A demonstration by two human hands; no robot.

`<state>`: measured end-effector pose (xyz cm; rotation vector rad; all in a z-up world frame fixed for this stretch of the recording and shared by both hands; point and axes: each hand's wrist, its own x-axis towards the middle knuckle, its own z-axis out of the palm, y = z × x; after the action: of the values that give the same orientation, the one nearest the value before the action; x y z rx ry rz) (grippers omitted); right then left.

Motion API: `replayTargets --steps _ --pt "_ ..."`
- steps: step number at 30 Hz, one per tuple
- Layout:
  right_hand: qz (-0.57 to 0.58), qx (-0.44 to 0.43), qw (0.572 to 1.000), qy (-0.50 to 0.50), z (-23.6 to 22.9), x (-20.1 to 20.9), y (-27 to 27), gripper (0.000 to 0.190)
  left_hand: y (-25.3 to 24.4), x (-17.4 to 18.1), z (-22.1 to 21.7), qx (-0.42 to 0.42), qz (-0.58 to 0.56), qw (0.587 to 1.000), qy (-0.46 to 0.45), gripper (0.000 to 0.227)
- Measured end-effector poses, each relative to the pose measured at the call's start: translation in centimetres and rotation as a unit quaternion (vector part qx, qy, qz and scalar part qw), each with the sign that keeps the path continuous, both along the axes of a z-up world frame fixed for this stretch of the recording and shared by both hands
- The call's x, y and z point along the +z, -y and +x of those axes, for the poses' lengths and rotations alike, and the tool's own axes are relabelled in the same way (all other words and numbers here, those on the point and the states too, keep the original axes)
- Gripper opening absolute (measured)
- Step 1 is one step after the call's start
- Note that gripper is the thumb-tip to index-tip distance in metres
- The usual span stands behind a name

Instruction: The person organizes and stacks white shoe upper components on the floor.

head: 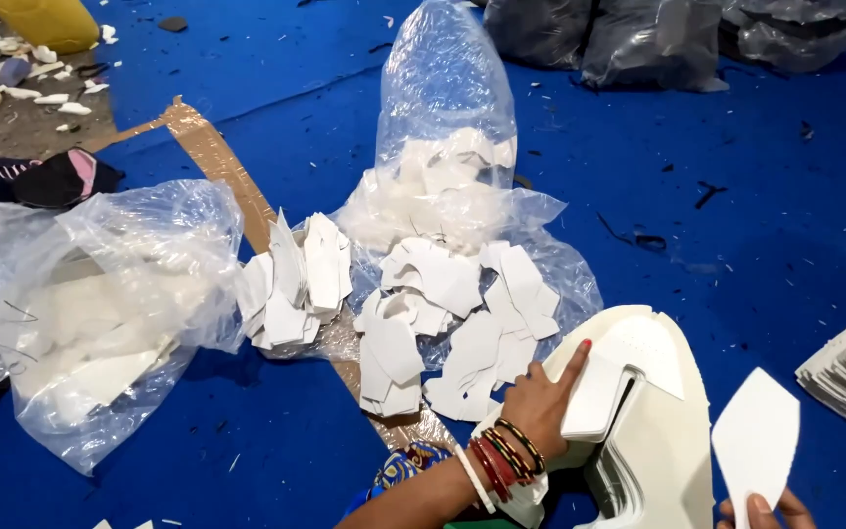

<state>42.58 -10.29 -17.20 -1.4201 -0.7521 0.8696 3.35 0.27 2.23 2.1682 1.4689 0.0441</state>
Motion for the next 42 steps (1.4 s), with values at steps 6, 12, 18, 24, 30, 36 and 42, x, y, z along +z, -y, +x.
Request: replayTargets --steps 6,12,18,24,30,36,42 --pt "-0.063 0.004 0.998 -0.015 -1.6 -4.7 0.2 0.033 -0.1 1.6 -0.1 -0.021 -0.049 0.998 -0.028 0.162" --pt "-0.094 -0.043 0.995 -0.006 -5.4 -4.5 0.8 0.042 -0.4 3.9 -1.0 -0.107 0.129 0.985 -0.039 0.145" --pt "-0.061 -0.049 0.997 -0.016 -7.2 -4.8 0.4 0.045 -5.3 -8.7 7.0 -0.159 0.458 0.875 0.001 0.076" --pt "-0.034 -0.048 0.997 -0.042 -7.7 -6.7 -1.5 0.049 -4.8 -9.5 7.9 -0.162 0.336 0.928 0.014 0.074" --pt "-0.041 -0.062 0.996 -0.053 -5.9 -8.5 2.6 0.054 -6.7 -7.3 6.9 -0.174 0.164 0.943 0.231 0.079" --pt "-0.013 -0.055 0.987 -0.153 -15.8 11.7 5.7 0.041 -6.1 -5.2 3.0 -0.217 0.185 0.927 0.243 0.051" --pt "-0.024 -0.056 0.988 -0.139 -18.3 14.0 5.2 0.039 -4.4 -4.2 1.9 -0.228 0.185 0.914 0.281 0.053"
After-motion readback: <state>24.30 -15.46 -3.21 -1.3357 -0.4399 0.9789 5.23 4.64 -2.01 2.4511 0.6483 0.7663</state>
